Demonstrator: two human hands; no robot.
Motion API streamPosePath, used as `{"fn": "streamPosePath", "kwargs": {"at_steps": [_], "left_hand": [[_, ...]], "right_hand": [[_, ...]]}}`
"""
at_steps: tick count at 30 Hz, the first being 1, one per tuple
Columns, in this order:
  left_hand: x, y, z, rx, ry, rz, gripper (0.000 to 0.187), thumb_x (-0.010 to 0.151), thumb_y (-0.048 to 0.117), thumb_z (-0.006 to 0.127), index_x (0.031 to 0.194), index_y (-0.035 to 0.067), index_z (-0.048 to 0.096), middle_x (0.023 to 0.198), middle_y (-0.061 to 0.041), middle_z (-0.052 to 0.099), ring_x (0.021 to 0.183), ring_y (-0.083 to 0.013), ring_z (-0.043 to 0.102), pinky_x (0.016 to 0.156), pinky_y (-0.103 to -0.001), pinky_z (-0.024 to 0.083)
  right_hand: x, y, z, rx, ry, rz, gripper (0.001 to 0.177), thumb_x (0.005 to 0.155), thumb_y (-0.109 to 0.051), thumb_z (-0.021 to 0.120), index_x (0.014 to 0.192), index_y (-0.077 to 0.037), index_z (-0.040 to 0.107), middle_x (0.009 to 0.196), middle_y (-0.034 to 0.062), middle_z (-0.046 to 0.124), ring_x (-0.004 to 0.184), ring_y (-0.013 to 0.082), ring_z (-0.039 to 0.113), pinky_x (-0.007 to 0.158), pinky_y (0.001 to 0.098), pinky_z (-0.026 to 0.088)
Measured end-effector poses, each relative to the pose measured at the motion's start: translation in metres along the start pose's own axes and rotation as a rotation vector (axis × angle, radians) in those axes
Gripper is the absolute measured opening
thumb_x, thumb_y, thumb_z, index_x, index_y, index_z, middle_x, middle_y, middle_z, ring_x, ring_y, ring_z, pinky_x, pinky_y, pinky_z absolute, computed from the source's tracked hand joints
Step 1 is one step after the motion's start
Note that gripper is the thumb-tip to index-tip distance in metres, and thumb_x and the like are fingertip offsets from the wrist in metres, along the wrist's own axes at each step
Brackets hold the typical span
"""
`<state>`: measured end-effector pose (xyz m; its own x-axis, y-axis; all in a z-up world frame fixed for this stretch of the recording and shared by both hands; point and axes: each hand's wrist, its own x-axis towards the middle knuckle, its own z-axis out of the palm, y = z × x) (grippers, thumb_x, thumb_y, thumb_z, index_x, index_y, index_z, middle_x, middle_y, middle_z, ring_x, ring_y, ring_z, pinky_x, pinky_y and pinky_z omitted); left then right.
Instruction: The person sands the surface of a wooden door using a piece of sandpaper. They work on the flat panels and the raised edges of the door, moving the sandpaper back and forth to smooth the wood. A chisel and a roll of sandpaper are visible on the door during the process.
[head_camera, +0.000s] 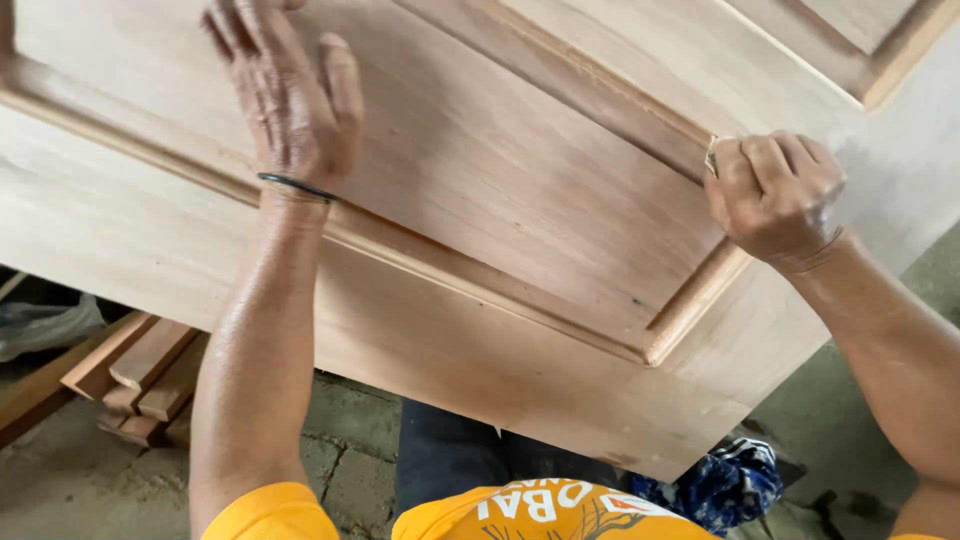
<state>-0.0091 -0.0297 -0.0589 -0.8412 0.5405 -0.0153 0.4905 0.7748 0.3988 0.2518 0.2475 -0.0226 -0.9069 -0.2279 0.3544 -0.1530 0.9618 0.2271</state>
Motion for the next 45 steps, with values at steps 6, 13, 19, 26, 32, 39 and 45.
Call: {"fn": "streamPosePath", "kwargs": {"at_steps": [6,13,19,26,32,39,45], "left_hand": [[0.008,0.043,-0.048,-0.247,0.207,0.346,0.019,0.074,0.006,0.044,0.088,-0.002,0.035,0.084,-0.017,0.037,0.077,-0.0314,0.035,0.075,-0.044,0.027],[0.012,0.035,-0.043,-0.347,0.239,0.291,0.023,0.068,0.012,0.048,0.087,0.002,0.039,0.088,-0.016,0.039,0.087,-0.0292,0.037,0.081,-0.043,0.03],[0.012,0.032,-0.038,-0.394,0.225,0.209,0.019,0.072,0.015,0.044,0.087,0.005,0.037,0.089,-0.014,0.04,0.095,-0.029,0.039,0.1,-0.053,0.016],[0.012,0.027,-0.048,-0.494,0.269,0.211,0.021,0.064,0.012,0.046,0.079,-0.003,0.041,0.085,-0.019,0.044,0.1,-0.0341,0.036,0.099,-0.051,0.018],[0.011,0.016,-0.048,-0.855,0.298,0.154,0.013,0.066,-0.007,0.034,0.074,0.003,0.036,0.071,-0.01,0.038,0.09,-0.0281,0.043,0.103,-0.049,0.015],[0.001,0.002,-0.02,-0.915,0.167,0.159,0.012,0.065,0.004,0.045,0.077,0.007,0.046,0.091,-0.014,0.045,0.108,-0.0345,0.035,0.102,-0.045,0.013],[0.005,-0.002,-0.025,-0.899,0.154,0.14,0.011,0.068,-0.001,0.042,0.078,0.006,0.04,0.096,-0.014,0.04,0.109,-0.0343,0.034,0.103,-0.045,0.013]], "right_hand": [[0.097,-0.023,0.029,0.017,0.06,-0.034,0.009,0.08,0.002,0.054,0.075,-0.006,0.053,0.068,0.001,0.043,0.054,0.0091,0.042,0.045,0.0194,0.036],[0.064,-0.014,-0.005,0.041,-0.06,-0.037,0.011,0.09,-0.003,0.06,0.079,-0.004,0.056,0.068,0.0049,0.046,0.052,0.0163,0.043,0.048,0.0259,0.035],[0.148,-0.036,0.042,0.025,0.038,-0.053,0.009,0.084,-0.004,0.06,0.076,-0.006,0.055,0.067,0.0027,0.046,0.054,0.0121,0.044,0.045,0.0219,0.035],[0.293,-0.072,0.085,0.09,0.112,-0.055,0.025,0.096,-0.015,0.047,0.072,-0.009,0.04,0.066,0.003,0.038,0.054,0.0161,0.038,0.044,0.0263,0.031],[0.254,-0.063,0.07,0.068,0.098,-0.097,0.008,0.087,-0.003,0.048,0.085,-0.001,0.055,0.074,0.0074,0.051,0.052,0.0135,0.042,0.044,0.0225,0.031],[0.329,-0.085,0.091,-0.142,0.132,-0.201,0.012,0.076,-0.007,0.049,0.069,-0.01,0.058,0.076,0.0038,0.054,0.073,0.0186,0.053,0.074,0.0285,0.042],[0.4,-0.121,0.16,0.067,0.33,0.041,0.005,0.069,-0.006,0.048,0.072,-0.007,0.051,0.069,0.0053,0.045,0.058,0.0222,0.051,0.048,0.029,0.043]]}}
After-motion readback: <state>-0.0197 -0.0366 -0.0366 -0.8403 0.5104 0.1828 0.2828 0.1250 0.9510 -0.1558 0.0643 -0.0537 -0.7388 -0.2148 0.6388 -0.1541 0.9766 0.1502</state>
